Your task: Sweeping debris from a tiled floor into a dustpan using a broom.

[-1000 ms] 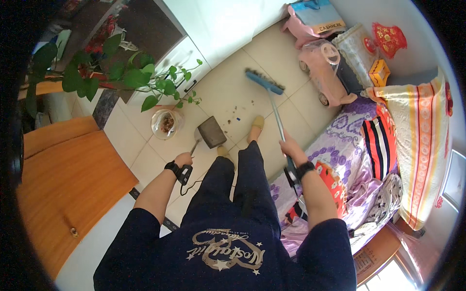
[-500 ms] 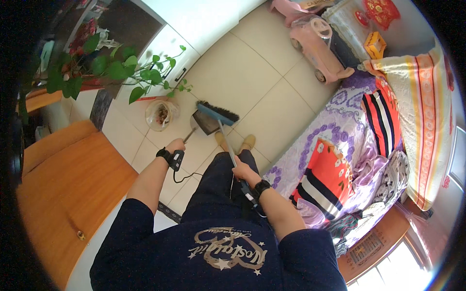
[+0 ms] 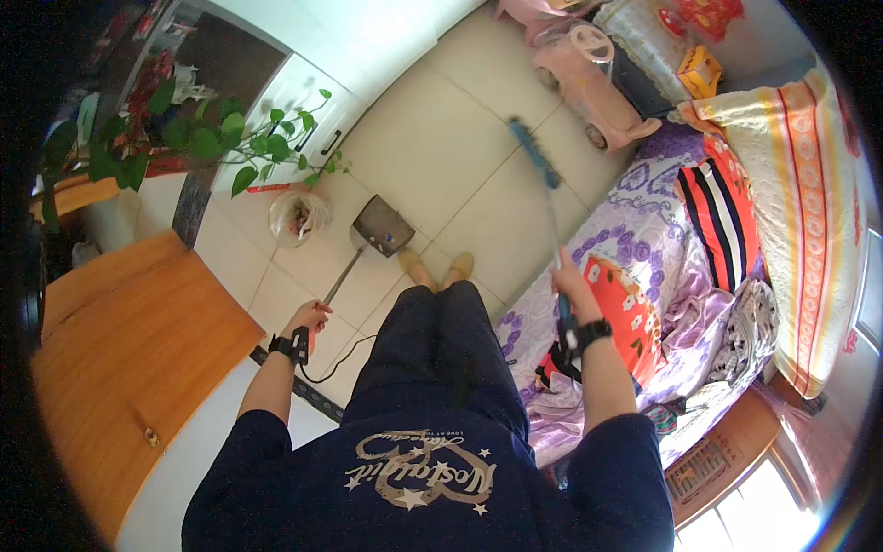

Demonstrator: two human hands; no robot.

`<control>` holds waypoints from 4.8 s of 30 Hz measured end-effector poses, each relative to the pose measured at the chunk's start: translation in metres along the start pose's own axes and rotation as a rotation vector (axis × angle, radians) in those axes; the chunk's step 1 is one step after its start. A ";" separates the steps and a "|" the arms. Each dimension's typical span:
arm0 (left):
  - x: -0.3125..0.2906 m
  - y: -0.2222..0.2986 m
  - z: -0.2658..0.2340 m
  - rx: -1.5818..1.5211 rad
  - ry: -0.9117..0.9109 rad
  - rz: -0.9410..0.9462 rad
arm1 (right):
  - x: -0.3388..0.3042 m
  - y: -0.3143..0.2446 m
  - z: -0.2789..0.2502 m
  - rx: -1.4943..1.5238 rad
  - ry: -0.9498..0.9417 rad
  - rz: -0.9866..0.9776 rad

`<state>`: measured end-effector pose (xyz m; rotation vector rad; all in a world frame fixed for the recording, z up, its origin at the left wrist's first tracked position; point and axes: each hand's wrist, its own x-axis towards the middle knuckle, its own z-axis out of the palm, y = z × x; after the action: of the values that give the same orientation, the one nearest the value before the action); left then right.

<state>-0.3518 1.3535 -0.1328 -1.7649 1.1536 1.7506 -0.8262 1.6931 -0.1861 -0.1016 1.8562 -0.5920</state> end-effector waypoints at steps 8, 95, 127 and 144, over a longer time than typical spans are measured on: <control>-0.028 -0.019 0.024 -0.064 -0.052 -0.082 | 0.095 0.096 0.014 -0.181 -0.183 -0.764; -0.033 -0.368 -0.105 -1.763 -0.197 -0.440 | -0.198 -0.021 0.408 -0.721 -0.544 -0.235; -0.043 -0.277 -0.117 -0.085 0.541 0.438 | -0.205 0.211 0.212 -0.298 -0.143 -0.297; -0.063 -0.288 -0.132 0.158 0.644 0.439 | -0.252 0.086 0.260 -0.685 0.065 -0.327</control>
<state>-0.0391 1.4362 -0.1310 -2.1628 2.0062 1.2505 -0.4800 1.7660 -0.0707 -0.8572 2.0510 -0.1510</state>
